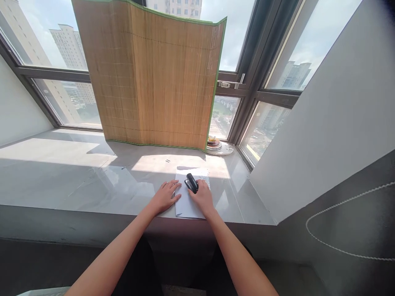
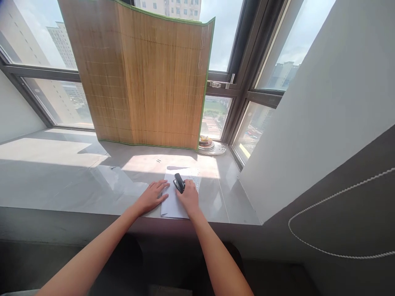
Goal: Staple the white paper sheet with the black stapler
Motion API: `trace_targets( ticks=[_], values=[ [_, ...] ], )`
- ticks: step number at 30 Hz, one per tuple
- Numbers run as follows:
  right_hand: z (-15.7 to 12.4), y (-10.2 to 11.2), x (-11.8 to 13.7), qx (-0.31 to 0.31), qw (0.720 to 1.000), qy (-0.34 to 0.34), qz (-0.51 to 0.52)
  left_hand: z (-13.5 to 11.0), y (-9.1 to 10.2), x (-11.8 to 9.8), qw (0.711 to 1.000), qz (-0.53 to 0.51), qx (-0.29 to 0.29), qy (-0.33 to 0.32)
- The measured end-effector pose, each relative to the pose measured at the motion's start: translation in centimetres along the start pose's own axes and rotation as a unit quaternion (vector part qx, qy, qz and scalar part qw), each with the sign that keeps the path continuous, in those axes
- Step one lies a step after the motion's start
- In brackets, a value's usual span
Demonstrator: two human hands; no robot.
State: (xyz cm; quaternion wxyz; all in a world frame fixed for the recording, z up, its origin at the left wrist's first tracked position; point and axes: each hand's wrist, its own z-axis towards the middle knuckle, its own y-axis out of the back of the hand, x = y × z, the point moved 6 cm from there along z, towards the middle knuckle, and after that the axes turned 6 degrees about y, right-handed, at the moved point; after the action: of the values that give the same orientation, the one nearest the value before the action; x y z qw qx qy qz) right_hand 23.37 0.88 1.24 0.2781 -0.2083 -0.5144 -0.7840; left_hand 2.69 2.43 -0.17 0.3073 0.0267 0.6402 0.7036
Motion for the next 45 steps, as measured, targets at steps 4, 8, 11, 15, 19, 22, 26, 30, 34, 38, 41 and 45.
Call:
trace_targets(
  ticks=[4,8,11,15,19,22,26,30,34,38,41,45],
  values=[
    [-0.4,0.3,0.1,-0.012,0.999,0.01,0.047,0.0,0.1,0.1,0.998,-0.059,-0.007,0.009],
    [0.2,1.0,-0.6,0.013,0.992,0.043,0.119,-0.1,0.5,0.0,0.994,-0.106,0.0,0.018],
    [0.5,1.0,-0.9,0.059,0.985,0.072,0.148,-0.1,0.8,0.0,0.992,-0.125,-0.001,0.027],
    [0.1,1.6,-0.7,0.066,0.978,0.096,0.176,0.0,0.9,0.1,0.985,-0.166,-0.01,0.037],
    [-1.3,4.2,-0.9,-0.085,0.981,0.094,0.15,-0.1,0.8,0.3,0.976,-0.211,-0.013,0.048],
    [-2.3,5.6,-1.6,-0.168,0.975,0.052,0.133,-0.3,0.9,0.5,0.97,-0.238,-0.01,0.055],
    [-2.6,5.8,-1.7,-0.169,0.978,0.048,0.116,-0.5,1.1,0.7,0.957,-0.282,-0.015,0.063],
    [-2.3,5.4,-1.6,-0.163,0.979,0.06,0.103,-0.6,0.7,1.0,0.959,-0.277,-0.007,0.069],
    [-1.7,4.6,-1.8,-0.155,0.982,0.063,0.087,-0.5,0.4,1.3,0.955,-0.287,-0.009,0.071],
    [-1.1,4.1,-2.2,-0.146,0.985,0.058,0.075,-0.6,0.5,1.4,0.952,-0.298,-0.021,0.072],
    [-0.6,4.4,-2.0,-0.15,0.985,0.053,0.07,-0.6,0.5,1.4,0.956,-0.284,-0.018,0.07],
    [0.4,4.5,-1.3,-0.104,0.985,0.057,0.126,-0.7,0.8,1.3,0.951,-0.299,-0.011,0.074]
  ],
)
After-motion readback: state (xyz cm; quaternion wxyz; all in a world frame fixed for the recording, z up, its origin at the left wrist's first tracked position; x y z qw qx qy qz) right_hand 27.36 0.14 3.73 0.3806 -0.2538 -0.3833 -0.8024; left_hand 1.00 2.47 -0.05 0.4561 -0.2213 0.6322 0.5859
